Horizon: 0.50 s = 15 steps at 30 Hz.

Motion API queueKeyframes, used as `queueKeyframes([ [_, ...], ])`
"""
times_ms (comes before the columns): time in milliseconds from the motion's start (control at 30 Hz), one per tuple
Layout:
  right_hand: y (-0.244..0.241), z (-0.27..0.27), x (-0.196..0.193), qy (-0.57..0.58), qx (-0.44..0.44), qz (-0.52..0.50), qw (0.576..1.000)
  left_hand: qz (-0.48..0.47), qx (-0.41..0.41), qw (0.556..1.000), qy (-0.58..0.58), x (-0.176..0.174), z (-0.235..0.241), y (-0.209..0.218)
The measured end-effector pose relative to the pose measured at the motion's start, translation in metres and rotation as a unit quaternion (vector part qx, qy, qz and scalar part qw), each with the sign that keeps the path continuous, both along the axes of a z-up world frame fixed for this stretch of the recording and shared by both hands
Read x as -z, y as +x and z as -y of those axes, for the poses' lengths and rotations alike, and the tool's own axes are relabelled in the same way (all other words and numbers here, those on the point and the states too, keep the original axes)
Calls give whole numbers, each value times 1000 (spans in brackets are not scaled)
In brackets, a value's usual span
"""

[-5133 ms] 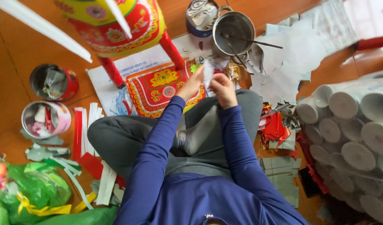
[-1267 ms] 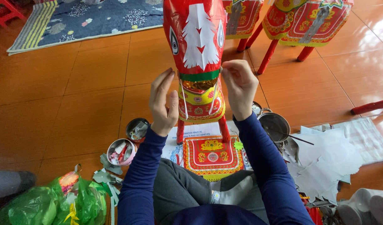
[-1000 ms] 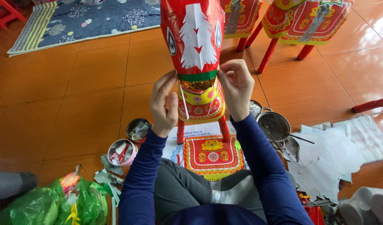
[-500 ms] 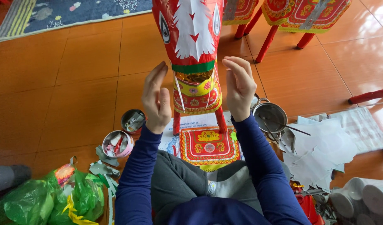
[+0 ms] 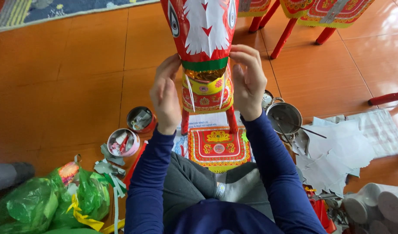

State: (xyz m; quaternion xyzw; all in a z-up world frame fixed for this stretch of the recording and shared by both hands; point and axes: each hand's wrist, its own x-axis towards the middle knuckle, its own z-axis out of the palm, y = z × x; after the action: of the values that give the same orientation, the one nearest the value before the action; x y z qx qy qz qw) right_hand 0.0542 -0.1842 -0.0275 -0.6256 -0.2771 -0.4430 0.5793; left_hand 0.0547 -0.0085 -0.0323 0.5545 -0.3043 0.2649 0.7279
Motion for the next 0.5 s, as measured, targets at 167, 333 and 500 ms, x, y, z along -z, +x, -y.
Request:
queueKeyframes([
  [167, -12, 18, -13, -21, -31, -81, 996, -60, 83, 993, -53, 1, -19, 5],
  [333, -18, 66, 62, 9, -49, -193, 980, -122, 88, 986, -67, 24, -53, -1],
  [500, -38, 116, 291, -63, 51, -605, 792, -263, 54, 963, -18, 64, -79, -12],
])
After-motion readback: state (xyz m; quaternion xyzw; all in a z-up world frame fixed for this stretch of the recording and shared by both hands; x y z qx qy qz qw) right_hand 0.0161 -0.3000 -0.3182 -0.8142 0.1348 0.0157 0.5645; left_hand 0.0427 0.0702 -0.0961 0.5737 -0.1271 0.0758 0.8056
